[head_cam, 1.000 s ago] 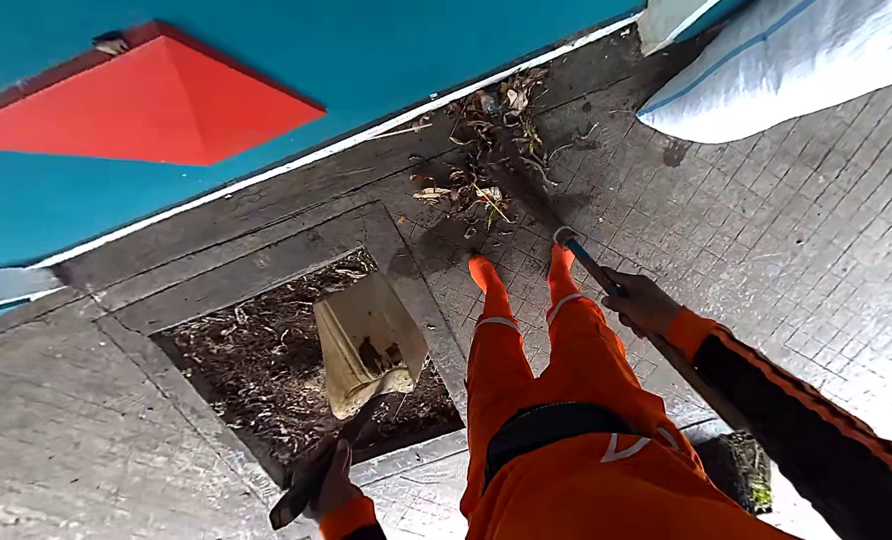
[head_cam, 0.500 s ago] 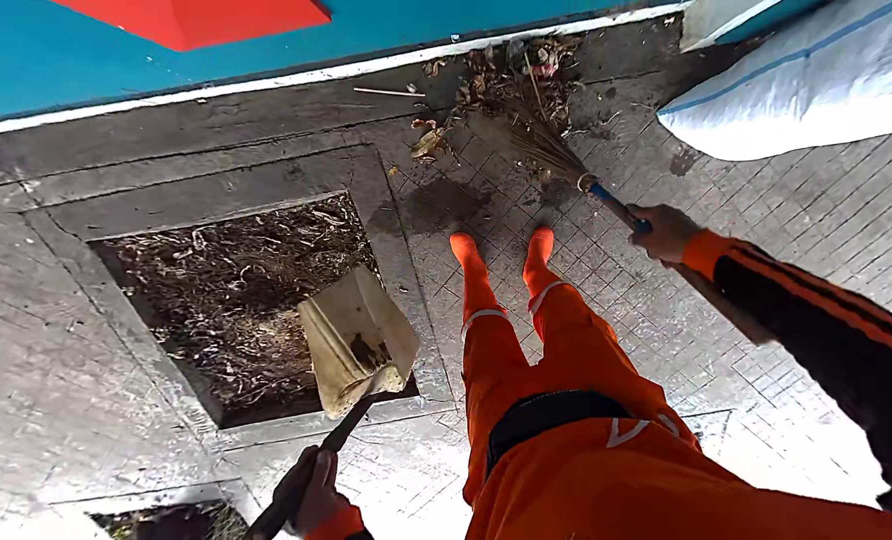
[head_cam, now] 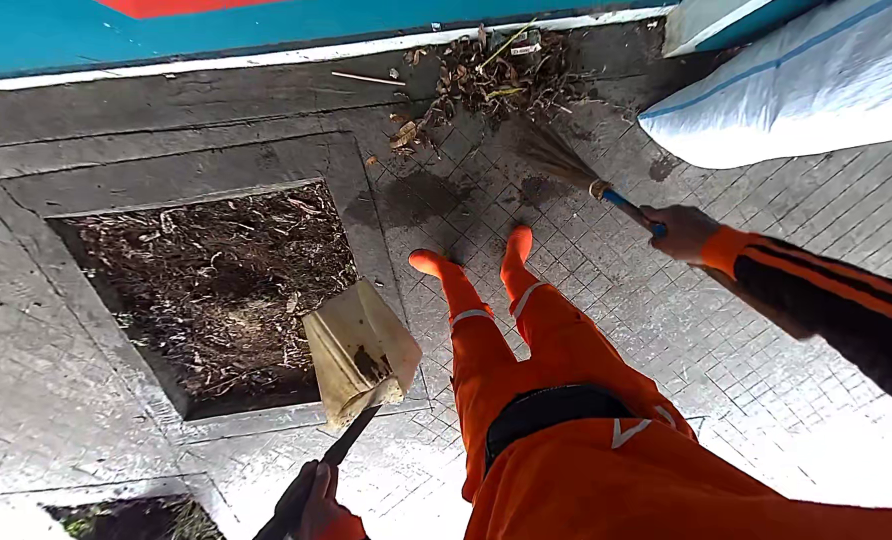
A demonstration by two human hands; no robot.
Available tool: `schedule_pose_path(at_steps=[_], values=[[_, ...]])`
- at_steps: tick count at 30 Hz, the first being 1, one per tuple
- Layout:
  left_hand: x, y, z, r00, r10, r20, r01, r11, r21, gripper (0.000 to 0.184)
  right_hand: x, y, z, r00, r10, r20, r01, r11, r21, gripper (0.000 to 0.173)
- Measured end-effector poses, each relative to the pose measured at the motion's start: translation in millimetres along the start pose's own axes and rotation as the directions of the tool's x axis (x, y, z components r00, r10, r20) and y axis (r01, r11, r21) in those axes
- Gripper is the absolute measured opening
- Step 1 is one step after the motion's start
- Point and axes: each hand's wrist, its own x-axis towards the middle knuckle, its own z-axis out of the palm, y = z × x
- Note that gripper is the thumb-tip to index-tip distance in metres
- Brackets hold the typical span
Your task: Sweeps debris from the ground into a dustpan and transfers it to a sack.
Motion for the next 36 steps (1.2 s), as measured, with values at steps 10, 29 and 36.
schedule_pose_path(at_steps=[10,29,36], values=[[-51,50,40,0.995,-0.079,-0.060,0.080,0.997,0.005,0.027,81,-25,42,0.989,-0.020,0.149,0.001,0.991,0.132,0.056],[77,97,27,0.999,0.046,0.023,-0.045,0.999,-0.020,0.034,7,-221,67,0.981,-0.108,0.162,-0.036,0.720,0.694,0.048],[197,124,69,0.991,-0.014,0.133,0.004,0.998,0.069,0.042,145,-362,104,0.941,-0.172,0.292,-0.039,0.801,0.598,0.036]])
